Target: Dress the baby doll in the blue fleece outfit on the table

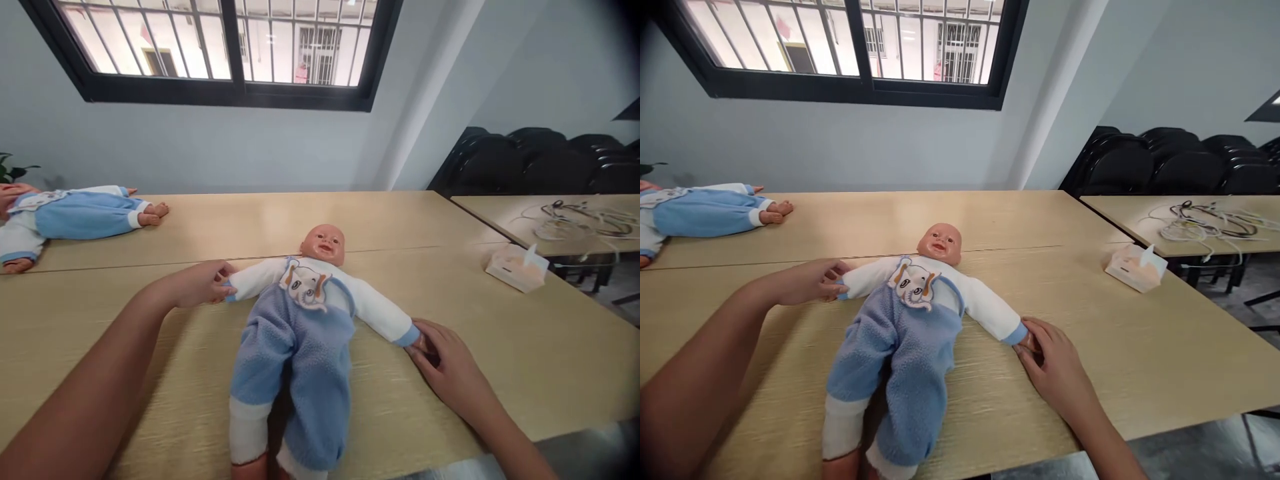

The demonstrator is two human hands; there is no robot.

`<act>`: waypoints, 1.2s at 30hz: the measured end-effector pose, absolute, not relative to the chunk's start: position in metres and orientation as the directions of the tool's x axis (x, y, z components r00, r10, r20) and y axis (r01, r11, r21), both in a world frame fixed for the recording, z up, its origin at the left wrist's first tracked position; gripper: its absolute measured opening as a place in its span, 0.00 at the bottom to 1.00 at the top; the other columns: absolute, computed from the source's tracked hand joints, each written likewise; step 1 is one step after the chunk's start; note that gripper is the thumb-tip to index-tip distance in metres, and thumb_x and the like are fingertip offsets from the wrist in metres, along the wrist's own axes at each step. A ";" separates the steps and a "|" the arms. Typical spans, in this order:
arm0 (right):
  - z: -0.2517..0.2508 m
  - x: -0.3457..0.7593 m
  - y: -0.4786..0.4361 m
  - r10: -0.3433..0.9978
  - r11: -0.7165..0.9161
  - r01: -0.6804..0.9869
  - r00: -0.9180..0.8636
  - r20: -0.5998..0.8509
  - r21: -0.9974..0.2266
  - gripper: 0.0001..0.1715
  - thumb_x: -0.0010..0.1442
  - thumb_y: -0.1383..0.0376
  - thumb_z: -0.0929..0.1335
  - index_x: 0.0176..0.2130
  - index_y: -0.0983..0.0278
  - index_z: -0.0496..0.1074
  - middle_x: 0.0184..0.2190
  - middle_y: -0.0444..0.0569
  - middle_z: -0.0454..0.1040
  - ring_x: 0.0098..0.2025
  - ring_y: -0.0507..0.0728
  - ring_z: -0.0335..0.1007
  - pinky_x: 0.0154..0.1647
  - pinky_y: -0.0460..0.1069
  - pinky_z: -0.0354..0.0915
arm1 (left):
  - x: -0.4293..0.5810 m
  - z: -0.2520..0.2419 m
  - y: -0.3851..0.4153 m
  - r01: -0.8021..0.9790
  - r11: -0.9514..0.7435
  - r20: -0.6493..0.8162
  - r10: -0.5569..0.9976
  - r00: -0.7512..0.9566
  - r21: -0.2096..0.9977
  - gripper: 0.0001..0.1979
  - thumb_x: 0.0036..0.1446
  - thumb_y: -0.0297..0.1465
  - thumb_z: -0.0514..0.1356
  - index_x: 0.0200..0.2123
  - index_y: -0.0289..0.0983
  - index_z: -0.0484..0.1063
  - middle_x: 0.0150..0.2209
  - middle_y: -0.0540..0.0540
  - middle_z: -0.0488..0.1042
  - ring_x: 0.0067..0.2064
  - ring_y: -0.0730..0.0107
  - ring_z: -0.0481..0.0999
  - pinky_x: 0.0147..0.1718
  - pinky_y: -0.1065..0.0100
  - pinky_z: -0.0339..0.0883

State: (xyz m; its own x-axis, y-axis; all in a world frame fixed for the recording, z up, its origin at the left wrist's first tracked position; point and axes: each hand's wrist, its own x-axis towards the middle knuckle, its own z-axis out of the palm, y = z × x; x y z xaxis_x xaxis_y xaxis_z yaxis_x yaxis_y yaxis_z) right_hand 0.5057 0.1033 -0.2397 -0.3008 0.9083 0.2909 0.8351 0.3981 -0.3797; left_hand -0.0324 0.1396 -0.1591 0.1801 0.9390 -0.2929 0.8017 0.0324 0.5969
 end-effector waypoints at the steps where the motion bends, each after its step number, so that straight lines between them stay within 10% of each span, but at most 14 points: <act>1: -0.243 0.508 0.102 0.912 0.398 0.808 -0.295 0.285 -0.435 0.22 0.65 0.52 0.68 0.54 0.60 0.71 0.53 0.58 0.77 0.53 0.70 0.73 0.55 0.67 0.69 | -0.020 -0.150 0.139 0.847 -0.015 -0.199 0.970 0.142 0.531 0.27 0.55 0.51 0.63 0.51 0.39 0.75 0.43 0.43 0.81 0.40 0.54 0.81 0.38 0.61 0.71; 5: -0.249 0.509 0.106 0.946 0.323 0.640 -0.225 0.232 -0.698 0.24 0.66 0.53 0.69 0.57 0.59 0.64 0.53 0.59 0.75 0.51 0.66 0.76 0.53 0.63 0.74 | 0.064 -0.119 0.150 0.893 -0.354 0.213 0.929 0.302 0.278 0.22 0.63 0.47 0.59 0.53 0.41 0.75 0.53 0.41 0.79 0.54 0.51 0.77 0.53 0.55 0.69; 10: -0.228 0.488 0.123 0.956 0.280 0.335 -0.009 0.294 -0.900 0.43 0.63 0.51 0.73 0.68 0.56 0.53 0.60 0.60 0.70 0.59 0.66 0.73 0.62 0.64 0.70 | 0.150 -0.125 0.174 0.820 -0.571 0.236 0.802 0.548 0.040 0.10 0.59 0.35 0.65 0.45 0.42 0.78 0.45 0.44 0.82 0.47 0.55 0.79 0.42 0.59 0.71; 19: -0.167 0.385 0.180 0.797 0.604 0.220 -0.153 0.584 -0.766 0.25 0.69 0.62 0.66 0.63 0.58 0.63 0.64 0.57 0.68 0.61 0.62 0.70 0.61 0.60 0.69 | 0.144 -0.159 0.161 0.703 -0.710 0.815 0.427 0.392 0.034 0.08 0.59 0.22 0.65 0.38 0.41 0.74 0.39 0.50 0.83 0.41 0.67 0.82 0.44 0.64 0.73; 25: -0.154 0.367 0.196 0.494 0.830 0.248 -0.742 0.453 -0.499 0.22 0.64 0.72 0.66 0.55 0.60 0.72 0.49 0.52 0.78 0.50 0.61 0.72 0.54 0.58 0.67 | 0.145 -0.156 0.156 0.708 -0.697 0.862 0.421 0.281 0.110 0.09 0.57 0.23 0.68 0.33 0.41 0.71 0.35 0.51 0.80 0.40 0.68 0.80 0.45 0.62 0.72; 36: -0.167 0.378 0.180 0.547 0.518 0.009 -0.772 0.323 -0.856 0.01 0.64 0.67 0.68 0.39 0.60 0.72 0.45 0.49 0.69 0.49 0.59 0.64 0.53 0.56 0.63 | 0.127 -0.162 0.159 0.703 -0.708 0.785 0.473 0.402 0.067 0.10 0.63 0.27 0.64 0.28 0.42 0.72 0.36 0.49 0.81 0.40 0.67 0.77 0.43 0.60 0.70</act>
